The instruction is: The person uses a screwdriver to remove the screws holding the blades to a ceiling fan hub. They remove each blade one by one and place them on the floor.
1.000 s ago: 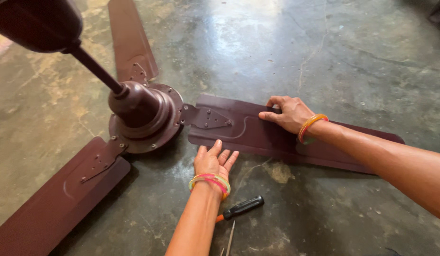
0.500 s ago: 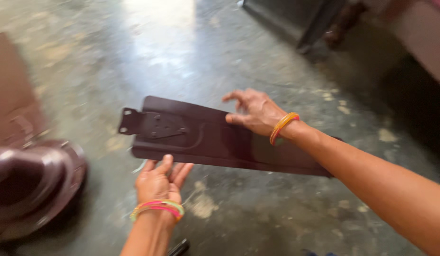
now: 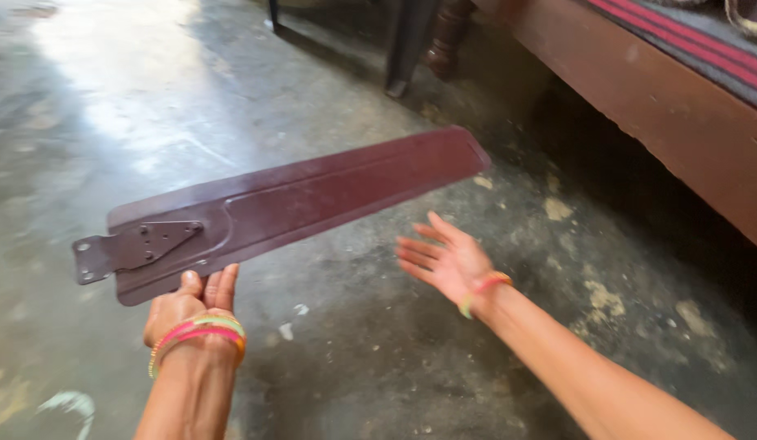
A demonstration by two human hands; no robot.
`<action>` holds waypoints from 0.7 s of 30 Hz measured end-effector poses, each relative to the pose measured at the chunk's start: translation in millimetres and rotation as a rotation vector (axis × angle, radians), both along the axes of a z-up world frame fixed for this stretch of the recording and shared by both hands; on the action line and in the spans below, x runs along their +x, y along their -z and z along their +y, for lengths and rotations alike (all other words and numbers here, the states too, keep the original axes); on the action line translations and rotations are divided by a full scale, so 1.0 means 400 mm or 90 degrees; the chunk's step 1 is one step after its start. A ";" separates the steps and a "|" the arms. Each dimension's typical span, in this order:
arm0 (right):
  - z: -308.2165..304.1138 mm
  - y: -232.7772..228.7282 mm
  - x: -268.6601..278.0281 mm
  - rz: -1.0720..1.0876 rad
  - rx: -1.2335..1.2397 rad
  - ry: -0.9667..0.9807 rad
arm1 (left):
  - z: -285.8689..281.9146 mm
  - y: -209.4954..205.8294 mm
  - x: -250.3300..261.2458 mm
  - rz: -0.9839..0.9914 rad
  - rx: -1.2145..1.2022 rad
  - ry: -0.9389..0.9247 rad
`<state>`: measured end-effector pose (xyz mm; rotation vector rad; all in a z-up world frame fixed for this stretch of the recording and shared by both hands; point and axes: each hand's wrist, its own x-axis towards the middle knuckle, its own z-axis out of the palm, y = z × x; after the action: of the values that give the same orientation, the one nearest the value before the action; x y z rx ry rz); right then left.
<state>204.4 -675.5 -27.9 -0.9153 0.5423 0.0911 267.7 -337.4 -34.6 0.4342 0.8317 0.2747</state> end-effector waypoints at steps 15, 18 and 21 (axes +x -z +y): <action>0.006 0.292 0.338 0.077 -0.025 0.050 | 0.019 0.318 0.224 -0.013 0.028 0.106; 0.007 0.299 0.370 0.120 -0.044 0.028 | 0.035 0.355 0.245 0.002 0.014 0.134; 0.000 0.308 0.374 0.145 -0.075 -0.015 | 0.042 0.360 0.247 -0.007 0.029 0.185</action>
<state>353.9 -675.5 -151.1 -1.0334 0.7548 0.1887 366.6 -320.7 -178.8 0.5888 0.7414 0.0264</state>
